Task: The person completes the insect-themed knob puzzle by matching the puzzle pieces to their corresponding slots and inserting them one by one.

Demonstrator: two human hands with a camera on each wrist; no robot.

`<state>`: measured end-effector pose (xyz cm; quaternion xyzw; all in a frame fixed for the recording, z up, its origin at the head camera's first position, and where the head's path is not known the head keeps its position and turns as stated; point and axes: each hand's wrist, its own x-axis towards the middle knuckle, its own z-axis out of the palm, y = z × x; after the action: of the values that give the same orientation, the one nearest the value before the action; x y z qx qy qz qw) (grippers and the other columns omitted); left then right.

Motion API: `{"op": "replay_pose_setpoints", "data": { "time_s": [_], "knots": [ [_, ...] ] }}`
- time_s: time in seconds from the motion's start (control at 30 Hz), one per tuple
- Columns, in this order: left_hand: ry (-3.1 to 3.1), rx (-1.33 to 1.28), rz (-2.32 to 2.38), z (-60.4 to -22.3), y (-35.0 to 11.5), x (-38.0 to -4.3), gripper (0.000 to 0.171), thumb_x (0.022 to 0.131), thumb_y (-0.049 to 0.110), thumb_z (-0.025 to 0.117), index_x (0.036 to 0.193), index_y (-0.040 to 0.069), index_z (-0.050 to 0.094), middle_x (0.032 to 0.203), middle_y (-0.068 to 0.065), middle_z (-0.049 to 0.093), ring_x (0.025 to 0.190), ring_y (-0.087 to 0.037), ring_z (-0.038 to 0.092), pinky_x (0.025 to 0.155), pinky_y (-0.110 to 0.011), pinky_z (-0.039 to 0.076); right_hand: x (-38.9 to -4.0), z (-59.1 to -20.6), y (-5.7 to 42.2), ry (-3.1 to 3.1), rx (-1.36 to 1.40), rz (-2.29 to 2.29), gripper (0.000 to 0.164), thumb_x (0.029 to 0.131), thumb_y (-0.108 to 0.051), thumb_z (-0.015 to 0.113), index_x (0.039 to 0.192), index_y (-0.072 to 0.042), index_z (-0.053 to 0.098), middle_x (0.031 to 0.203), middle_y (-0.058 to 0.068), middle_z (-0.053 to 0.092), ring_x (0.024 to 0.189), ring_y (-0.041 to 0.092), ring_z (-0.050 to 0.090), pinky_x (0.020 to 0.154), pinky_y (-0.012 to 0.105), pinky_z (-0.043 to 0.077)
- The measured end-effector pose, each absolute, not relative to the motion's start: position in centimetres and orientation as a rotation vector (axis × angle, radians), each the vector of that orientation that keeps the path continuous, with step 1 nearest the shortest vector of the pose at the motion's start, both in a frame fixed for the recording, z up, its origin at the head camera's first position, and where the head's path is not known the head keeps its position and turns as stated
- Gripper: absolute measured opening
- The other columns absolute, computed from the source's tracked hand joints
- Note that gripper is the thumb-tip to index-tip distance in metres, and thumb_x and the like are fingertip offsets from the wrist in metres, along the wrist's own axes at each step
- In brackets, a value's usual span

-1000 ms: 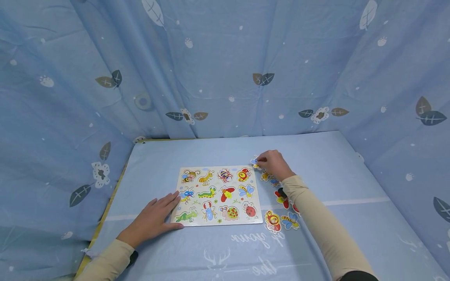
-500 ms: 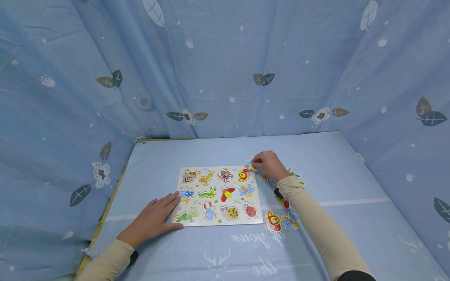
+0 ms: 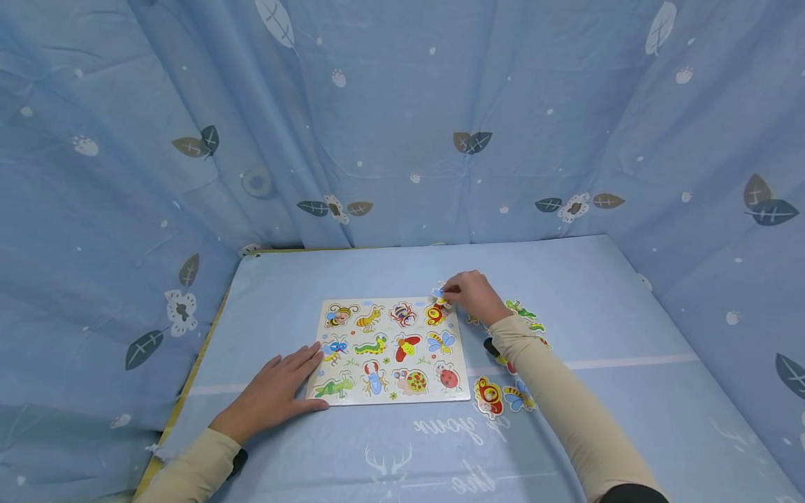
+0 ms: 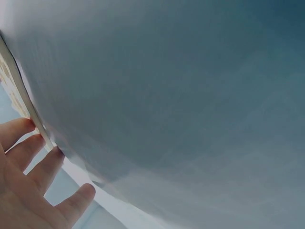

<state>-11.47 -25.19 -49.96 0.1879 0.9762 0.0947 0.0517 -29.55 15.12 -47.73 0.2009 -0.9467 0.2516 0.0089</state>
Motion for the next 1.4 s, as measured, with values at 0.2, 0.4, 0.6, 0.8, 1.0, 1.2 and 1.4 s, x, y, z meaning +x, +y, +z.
{"op": "replay_pose_setpoints", "data": {
  "time_s": [0.2,0.4,0.6,0.8,1.0,1.2,1.4],
  "knots": [
    [2.969,0.565,0.283,-50.0,-25.2,-11.5,0.101,0.084,0.077,0.064,0.158,0.012,0.043,0.168,-0.005,0.037,0.153,-0.033,0.040,0.115,-0.069,0.036,-29.5,-47.7,14.9,-2.946,0.677,0.814,0.013,0.096,-0.016,0.076,0.104,-0.010,0.082,0.101,0.005,0.080,0.092,0.017,0.073,0.083,0.035,0.061],
    [2.972,0.570,0.286,-49.9,-25.1,-11.4,0.100,0.084,0.075,0.067,0.158,0.011,0.044,0.168,-0.005,0.038,0.152,-0.033,0.041,0.115,-0.069,0.037,-29.4,-47.7,14.5,-2.947,0.685,0.845,0.014,0.096,-0.017,0.076,0.106,-0.011,0.082,0.104,0.004,0.080,0.094,0.017,0.074,0.084,0.034,0.062],
    [2.973,0.567,0.283,-49.9,-25.1,-11.4,0.100,0.084,0.074,0.068,0.158,0.011,0.044,0.168,-0.005,0.038,0.152,-0.034,0.041,0.115,-0.069,0.037,-29.3,-47.6,13.9,-2.933,0.669,0.850,0.015,0.096,-0.019,0.075,0.107,-0.011,0.082,0.103,0.004,0.080,0.094,0.016,0.074,0.084,0.033,0.062],
    [2.977,0.570,0.285,-50.0,-25.2,-11.4,0.100,0.084,0.076,0.065,0.158,0.012,0.044,0.168,-0.005,0.037,0.152,-0.033,0.040,0.115,-0.068,0.037,-29.1,-47.5,13.5,-2.923,0.672,0.877,0.015,0.096,-0.018,0.075,0.107,-0.009,0.082,0.104,0.005,0.080,0.094,0.016,0.074,0.084,0.034,0.062],
    [2.979,0.579,0.282,-50.2,-25.3,-11.5,0.103,0.084,0.082,0.059,0.158,0.013,0.044,0.168,-0.004,0.037,0.152,-0.032,0.041,0.115,-0.068,0.037,-29.1,-47.5,13.1,-2.937,0.665,0.901,0.016,0.097,-0.019,0.075,0.108,-0.010,0.081,0.105,0.005,0.079,0.095,0.016,0.074,0.085,0.033,0.062],
    [2.975,0.576,0.279,-50.2,-25.3,-11.5,0.104,0.083,0.084,0.058,0.159,0.013,0.043,0.168,-0.004,0.037,0.153,-0.033,0.040,0.115,-0.068,0.037,-29.0,-47.5,12.6,-2.935,0.677,0.904,0.015,0.097,-0.019,0.075,0.107,-0.010,0.081,0.105,0.005,0.079,0.096,0.017,0.074,0.087,0.034,0.062],
    [2.969,0.561,0.273,-50.1,-25.2,-11.5,0.102,0.084,0.078,0.064,0.159,0.012,0.043,0.168,-0.004,0.037,0.153,-0.033,0.040,0.116,-0.068,0.036,-28.9,-47.5,12.2,-2.932,0.695,0.934,0.015,0.098,-0.020,0.074,0.107,-0.011,0.082,0.102,0.004,0.080,0.092,0.014,0.073,0.084,0.032,0.061]
  ]
}}
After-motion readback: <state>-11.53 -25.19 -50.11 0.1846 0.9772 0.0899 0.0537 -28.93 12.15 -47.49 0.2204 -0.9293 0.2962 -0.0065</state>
